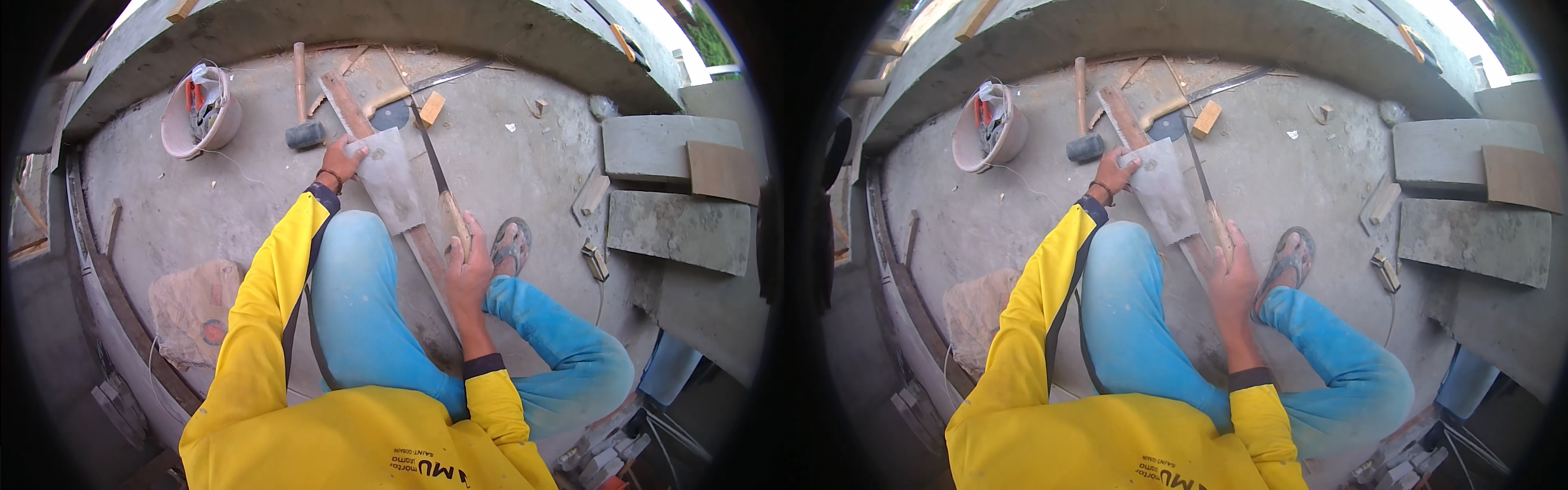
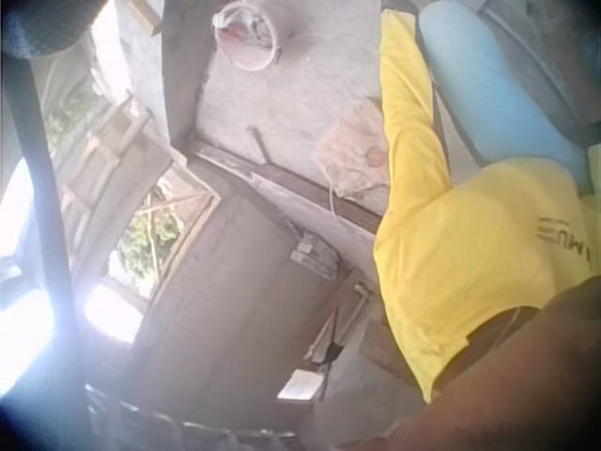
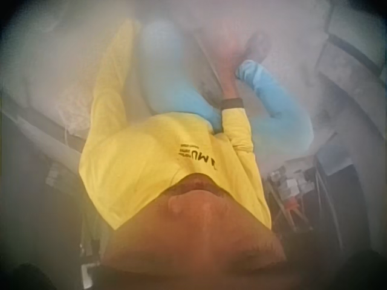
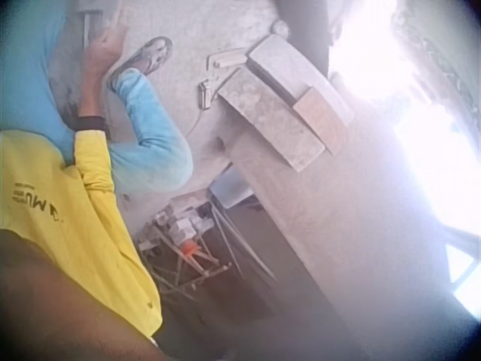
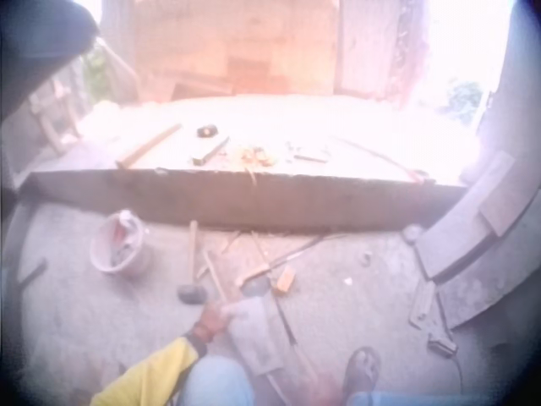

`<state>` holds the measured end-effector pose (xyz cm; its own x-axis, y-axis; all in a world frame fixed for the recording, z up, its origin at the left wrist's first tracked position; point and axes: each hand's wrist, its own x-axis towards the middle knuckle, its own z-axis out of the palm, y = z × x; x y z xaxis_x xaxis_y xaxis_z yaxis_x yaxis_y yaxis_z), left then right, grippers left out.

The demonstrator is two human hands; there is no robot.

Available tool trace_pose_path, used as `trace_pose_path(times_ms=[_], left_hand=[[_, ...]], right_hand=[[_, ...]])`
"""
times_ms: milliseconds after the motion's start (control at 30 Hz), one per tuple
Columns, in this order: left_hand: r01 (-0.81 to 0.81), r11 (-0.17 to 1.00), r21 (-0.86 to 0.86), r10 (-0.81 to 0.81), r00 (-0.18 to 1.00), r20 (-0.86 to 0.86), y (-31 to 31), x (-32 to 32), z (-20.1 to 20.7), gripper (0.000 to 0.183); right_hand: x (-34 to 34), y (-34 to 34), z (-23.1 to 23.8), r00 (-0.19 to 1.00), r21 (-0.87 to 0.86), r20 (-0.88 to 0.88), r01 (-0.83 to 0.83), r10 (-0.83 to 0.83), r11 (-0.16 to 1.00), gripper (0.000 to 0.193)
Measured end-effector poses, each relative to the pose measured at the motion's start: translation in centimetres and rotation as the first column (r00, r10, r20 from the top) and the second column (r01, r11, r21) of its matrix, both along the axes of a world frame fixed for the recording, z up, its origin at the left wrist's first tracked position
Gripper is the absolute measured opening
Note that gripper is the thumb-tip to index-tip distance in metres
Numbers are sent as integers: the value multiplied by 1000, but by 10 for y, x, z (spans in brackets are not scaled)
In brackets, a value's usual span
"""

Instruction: The person receives a tile, walks to a work area, and sits on the floor. They use a hand saw to cut the tile along a marked line, then measure the cut piece with a tape measure.

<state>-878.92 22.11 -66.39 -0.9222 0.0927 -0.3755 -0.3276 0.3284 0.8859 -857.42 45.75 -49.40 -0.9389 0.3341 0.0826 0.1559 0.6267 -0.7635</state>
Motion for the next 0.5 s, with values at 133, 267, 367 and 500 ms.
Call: trace_pose_path(times_ms=[133,267,367,500], left_hand=[[25,932,-361,-83,986,-148,-3,-1,-15,38],[-137,687,-714,-310,833,-458,27,-2,6,39],[-92,732,-675,-398,747,-534,33,-10,13,36],[-46,761,-647,-394,759,-518,48,-20,7,30]], right_hand=[[7,-5,-16,999,2,30,-32,32,999,46],[3,-2,-24,997,1,75,-13,13,1000,44],[4,-6,-30,996,1,84,-24,24,1000,45],[1,-15,-34,992,-24,125,-33,35,999,45]])
